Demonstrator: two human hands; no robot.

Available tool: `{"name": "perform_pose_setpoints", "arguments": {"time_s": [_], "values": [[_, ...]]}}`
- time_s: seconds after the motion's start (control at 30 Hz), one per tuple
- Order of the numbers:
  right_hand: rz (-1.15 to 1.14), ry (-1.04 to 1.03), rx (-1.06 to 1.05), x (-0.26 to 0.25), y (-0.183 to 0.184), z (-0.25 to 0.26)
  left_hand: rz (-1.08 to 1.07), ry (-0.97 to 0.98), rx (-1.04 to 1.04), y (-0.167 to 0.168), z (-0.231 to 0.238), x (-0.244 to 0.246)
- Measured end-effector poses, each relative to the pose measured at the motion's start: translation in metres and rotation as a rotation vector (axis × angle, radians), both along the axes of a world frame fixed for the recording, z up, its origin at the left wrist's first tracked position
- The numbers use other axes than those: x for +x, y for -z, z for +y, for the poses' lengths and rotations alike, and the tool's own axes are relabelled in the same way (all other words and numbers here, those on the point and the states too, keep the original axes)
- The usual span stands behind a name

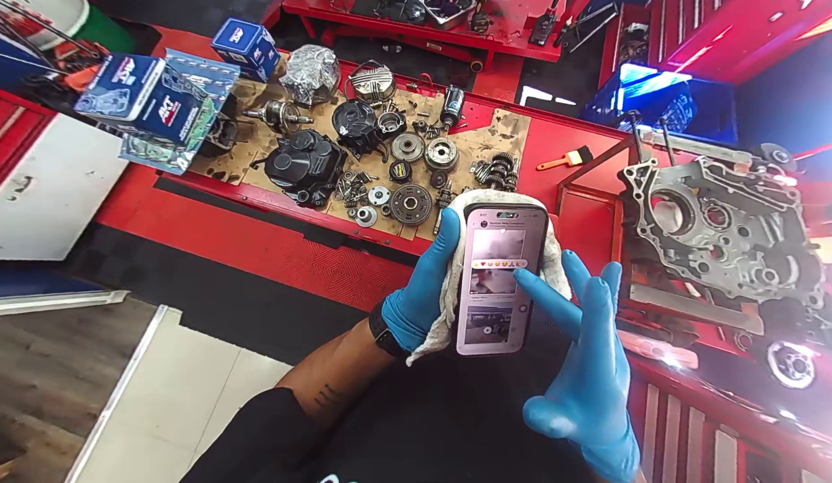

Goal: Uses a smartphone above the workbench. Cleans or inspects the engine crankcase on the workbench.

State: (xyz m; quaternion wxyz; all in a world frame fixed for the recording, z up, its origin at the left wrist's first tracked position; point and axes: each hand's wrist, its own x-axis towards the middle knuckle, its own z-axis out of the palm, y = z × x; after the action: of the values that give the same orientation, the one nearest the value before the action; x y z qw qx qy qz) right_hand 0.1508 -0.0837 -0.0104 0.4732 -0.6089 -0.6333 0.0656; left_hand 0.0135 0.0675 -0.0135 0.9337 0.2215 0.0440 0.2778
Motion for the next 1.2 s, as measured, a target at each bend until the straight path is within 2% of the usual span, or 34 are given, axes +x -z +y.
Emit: {"name": "perform_pose_setpoints", "arguments": {"time_s": [0.3,0.63,0.8,1.2], "values": [[-0.030,-0.015,-0.023,-0.0014,-0.0012,0.0027,-0.038,0.019,-0.017,-0.0009,-0.0003,0.0004],[-0.027,-0.014,-0.002,-0.0038,-0.0041,0.0012,0.007,-0.006,0.012,-0.0015,0.0006,0.0001],[-0.052,-0.022,-0.058,-0.0057,-0.0052,0.0034,0.032,-0.007,0.019,-0.0018,-0.0008,0.0004],[-0.012,0.007,0.009,-0.0028,-0.0033,0.0017,-0.017,0.015,-0.019,-0.0011,0.0008,-0.0002]]}}
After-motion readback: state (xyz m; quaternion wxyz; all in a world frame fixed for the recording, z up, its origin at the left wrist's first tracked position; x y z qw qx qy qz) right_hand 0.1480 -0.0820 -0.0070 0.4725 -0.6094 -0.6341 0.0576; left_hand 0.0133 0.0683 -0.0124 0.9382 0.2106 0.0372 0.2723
